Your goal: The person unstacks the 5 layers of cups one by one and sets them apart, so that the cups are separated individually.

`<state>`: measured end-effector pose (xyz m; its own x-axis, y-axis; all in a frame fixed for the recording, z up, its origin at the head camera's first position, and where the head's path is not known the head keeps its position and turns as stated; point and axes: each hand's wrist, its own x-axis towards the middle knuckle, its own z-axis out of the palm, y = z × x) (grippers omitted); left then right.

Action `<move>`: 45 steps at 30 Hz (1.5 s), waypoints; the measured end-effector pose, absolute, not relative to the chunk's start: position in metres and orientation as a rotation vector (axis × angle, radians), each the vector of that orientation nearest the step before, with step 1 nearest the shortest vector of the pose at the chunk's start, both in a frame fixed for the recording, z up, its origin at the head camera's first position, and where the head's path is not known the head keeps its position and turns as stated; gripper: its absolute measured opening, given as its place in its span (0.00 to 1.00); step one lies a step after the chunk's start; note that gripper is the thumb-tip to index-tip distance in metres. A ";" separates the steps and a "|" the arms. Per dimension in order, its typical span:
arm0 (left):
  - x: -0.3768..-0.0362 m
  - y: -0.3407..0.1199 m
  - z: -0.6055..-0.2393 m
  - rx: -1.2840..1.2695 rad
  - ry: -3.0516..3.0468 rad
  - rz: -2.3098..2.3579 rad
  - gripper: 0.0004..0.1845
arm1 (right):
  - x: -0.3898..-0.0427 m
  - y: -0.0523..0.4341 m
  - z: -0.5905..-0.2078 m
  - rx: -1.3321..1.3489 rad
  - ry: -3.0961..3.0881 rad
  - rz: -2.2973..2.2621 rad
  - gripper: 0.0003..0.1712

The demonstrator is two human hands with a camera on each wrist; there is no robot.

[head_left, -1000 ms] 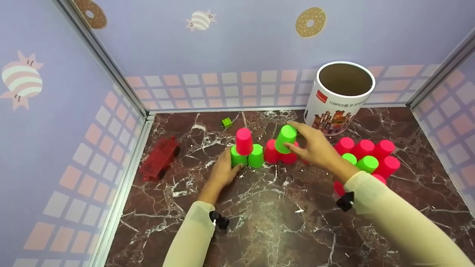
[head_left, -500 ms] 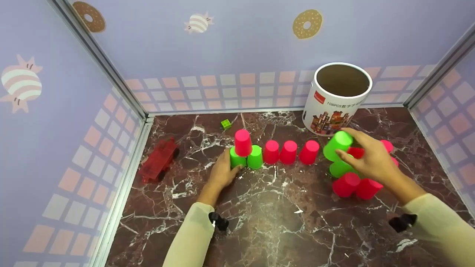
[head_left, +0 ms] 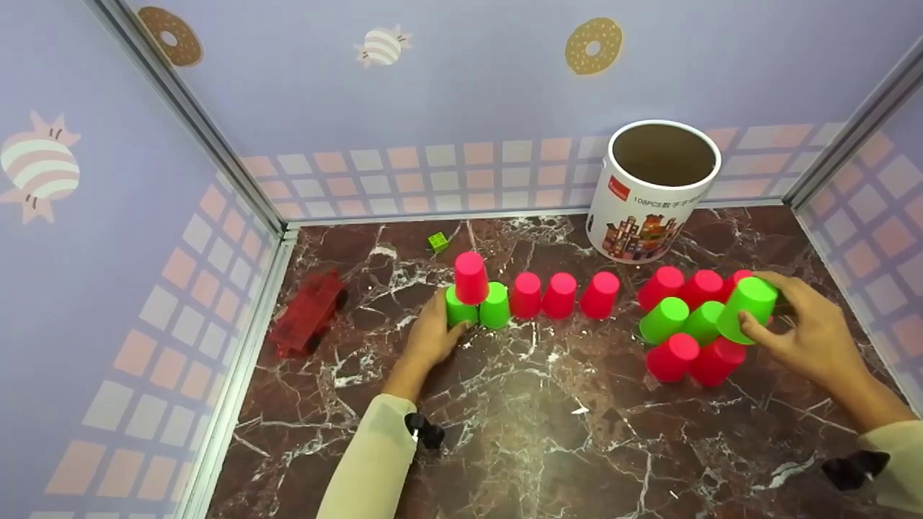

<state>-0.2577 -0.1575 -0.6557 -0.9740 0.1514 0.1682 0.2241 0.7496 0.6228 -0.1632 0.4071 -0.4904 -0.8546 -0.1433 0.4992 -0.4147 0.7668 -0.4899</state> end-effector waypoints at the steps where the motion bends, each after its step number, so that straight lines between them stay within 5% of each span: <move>1: -0.258 -0.157 -0.656 -0.304 -2.837 -1.032 0.41 | -0.161 0.413 -0.494 0.400 -2.523 0.847 0.38; 23: -0.255 -0.158 -0.657 -0.300 -2.861 -1.019 0.42 | -0.125 0.459 -0.573 0.176 -2.718 0.886 0.38; 36: -0.257 -0.158 -0.654 -0.309 -2.874 -1.009 0.42 | -0.123 0.455 -0.574 0.233 -2.628 0.906 0.39; 45: -0.258 -0.159 -0.658 -0.314 -2.861 -1.020 0.42 | -0.146 0.422 -0.538 0.346 -2.413 0.797 0.36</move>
